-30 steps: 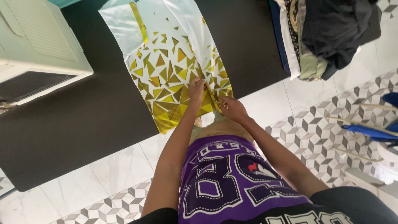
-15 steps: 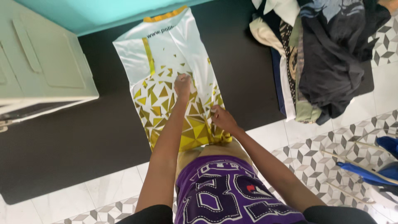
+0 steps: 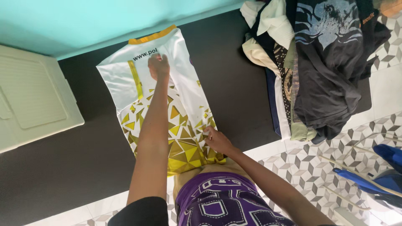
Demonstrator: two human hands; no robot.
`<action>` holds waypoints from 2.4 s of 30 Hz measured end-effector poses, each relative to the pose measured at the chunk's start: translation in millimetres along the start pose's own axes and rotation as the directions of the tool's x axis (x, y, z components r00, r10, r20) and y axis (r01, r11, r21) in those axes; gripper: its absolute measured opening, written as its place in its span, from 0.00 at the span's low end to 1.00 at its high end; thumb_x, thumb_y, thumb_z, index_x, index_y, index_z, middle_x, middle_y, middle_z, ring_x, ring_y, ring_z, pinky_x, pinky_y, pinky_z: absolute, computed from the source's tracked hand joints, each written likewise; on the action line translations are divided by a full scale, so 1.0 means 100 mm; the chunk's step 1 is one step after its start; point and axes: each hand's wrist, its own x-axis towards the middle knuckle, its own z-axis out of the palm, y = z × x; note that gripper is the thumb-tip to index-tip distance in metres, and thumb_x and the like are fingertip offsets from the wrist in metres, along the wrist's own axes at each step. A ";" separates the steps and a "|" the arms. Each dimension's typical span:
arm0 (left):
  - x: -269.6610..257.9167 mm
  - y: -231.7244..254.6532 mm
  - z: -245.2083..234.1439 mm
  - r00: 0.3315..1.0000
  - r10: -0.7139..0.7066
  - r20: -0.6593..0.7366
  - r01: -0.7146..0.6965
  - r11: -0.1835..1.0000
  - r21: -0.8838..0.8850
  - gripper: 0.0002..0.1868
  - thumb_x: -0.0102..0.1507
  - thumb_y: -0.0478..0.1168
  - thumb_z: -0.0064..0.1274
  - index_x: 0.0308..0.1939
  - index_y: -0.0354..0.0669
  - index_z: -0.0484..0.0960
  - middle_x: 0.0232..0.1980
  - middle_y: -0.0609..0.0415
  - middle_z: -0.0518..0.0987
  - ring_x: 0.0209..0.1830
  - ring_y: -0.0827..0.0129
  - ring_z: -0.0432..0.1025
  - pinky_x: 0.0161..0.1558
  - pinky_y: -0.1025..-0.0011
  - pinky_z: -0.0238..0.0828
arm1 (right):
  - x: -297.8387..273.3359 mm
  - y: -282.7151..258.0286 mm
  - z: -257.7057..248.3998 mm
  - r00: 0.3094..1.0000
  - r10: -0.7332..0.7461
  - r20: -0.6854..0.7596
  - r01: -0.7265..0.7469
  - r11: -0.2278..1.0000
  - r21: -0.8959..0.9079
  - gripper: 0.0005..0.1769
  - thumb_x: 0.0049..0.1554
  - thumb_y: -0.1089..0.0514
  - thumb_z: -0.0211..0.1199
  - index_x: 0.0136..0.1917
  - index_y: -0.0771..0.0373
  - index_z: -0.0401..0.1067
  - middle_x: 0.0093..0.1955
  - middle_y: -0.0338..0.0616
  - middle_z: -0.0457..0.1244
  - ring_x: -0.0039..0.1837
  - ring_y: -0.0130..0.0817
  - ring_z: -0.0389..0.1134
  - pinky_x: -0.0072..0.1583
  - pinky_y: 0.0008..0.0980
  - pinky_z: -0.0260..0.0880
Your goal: The person folds a white and yellow shirt on a table by tucking in the sleeves and sides before folding it into a square, then places the folded shirt inside a cabinet.
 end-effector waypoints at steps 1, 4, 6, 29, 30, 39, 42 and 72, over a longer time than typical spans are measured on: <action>0.04 0.02 -0.03 1.000 0.002 -0.007 -0.002 1.000 0.000 0.13 0.58 0.52 0.59 0.41 0.51 0.84 0.45 0.56 0.84 0.47 0.59 0.79 0.48 0.58 0.75 | 0.00 -0.02 0.00 1.000 -0.002 -0.004 0.002 1.000 -0.011 0.22 0.58 0.57 0.58 0.65 0.61 0.61 0.42 0.50 0.70 0.46 0.45 0.73 0.50 0.43 0.71; 0.14 0.07 -0.15 1.000 0.004 -0.003 -0.004 1.000 0.019 0.12 0.58 0.51 0.58 0.40 0.51 0.83 0.45 0.57 0.84 0.46 0.60 0.79 0.48 0.59 0.74 | 0.01 -0.04 -0.02 1.000 -0.004 -0.010 0.004 0.999 -0.039 0.23 0.58 0.57 0.59 0.65 0.60 0.62 0.44 0.50 0.69 0.48 0.45 0.73 0.52 0.42 0.71; 0.13 0.06 -0.25 0.999 -0.004 0.039 0.002 0.998 0.068 0.13 0.59 0.51 0.58 0.42 0.51 0.83 0.49 0.57 0.84 0.49 0.61 0.79 0.51 0.60 0.74 | 0.00 -0.04 -0.02 1.000 0.010 -0.002 -0.010 0.999 -0.043 0.23 0.58 0.56 0.59 0.66 0.60 0.62 0.44 0.50 0.69 0.49 0.45 0.73 0.52 0.43 0.70; -0.52 0.24 -0.06 0.582 0.752 0.308 -0.806 0.483 0.343 0.39 0.73 0.59 0.43 0.81 0.42 0.54 0.84 0.43 0.47 0.84 0.47 0.42 0.79 0.46 0.36 | 0.04 -0.01 -0.05 0.999 0.047 0.025 -0.047 0.999 0.005 0.20 0.59 0.56 0.59 0.64 0.58 0.64 0.44 0.46 0.69 0.46 0.42 0.73 0.50 0.41 0.71; -0.41 0.31 -0.03 0.578 0.762 0.293 -0.804 0.471 0.362 0.40 0.73 0.60 0.44 0.82 0.42 0.53 0.84 0.44 0.47 0.85 0.47 0.42 0.80 0.46 0.36 | 0.06 -0.02 -0.06 0.998 0.052 0.029 -0.052 0.999 0.008 0.20 0.59 0.57 0.59 0.64 0.58 0.64 0.44 0.45 0.69 0.46 0.41 0.72 0.50 0.41 0.71; -0.85 0.45 -0.04 0.619 0.695 0.364 -0.778 0.481 0.405 0.38 0.73 0.55 0.41 0.81 0.36 0.53 0.84 0.40 0.48 0.85 0.49 0.42 0.80 0.48 0.35 | 0.08 -0.01 -0.08 0.999 0.034 0.017 -0.033 0.999 -0.023 0.20 0.58 0.58 0.59 0.63 0.58 0.63 0.41 0.47 0.69 0.45 0.43 0.73 0.50 0.43 0.71; -1.68 0.15 -0.22 0.507 0.707 0.493 -0.861 0.435 0.262 0.37 0.72 0.54 0.38 0.79 0.34 0.55 0.83 0.36 0.50 0.83 0.47 0.43 0.78 0.48 0.39 | 0.10 0.05 0.00 0.996 -0.053 -0.068 0.052 0.998 -0.020 0.20 0.57 0.58 0.59 0.62 0.58 0.63 0.41 0.47 0.70 0.46 0.44 0.74 0.50 0.43 0.73; -2.59 -0.77 -1.15 0.410 0.736 0.539 -0.911 0.362 0.199 0.39 0.69 0.51 0.48 0.80 0.41 0.53 0.83 0.36 0.47 0.83 0.45 0.44 0.79 0.46 0.38 | -1.05 0.46 0.89 0.885 -0.359 -0.295 0.177 0.847 -0.501 0.35 0.55 0.56 0.61 0.74 0.61 0.59 0.77 0.59 0.50 0.77 0.55 0.49 0.76 0.50 0.52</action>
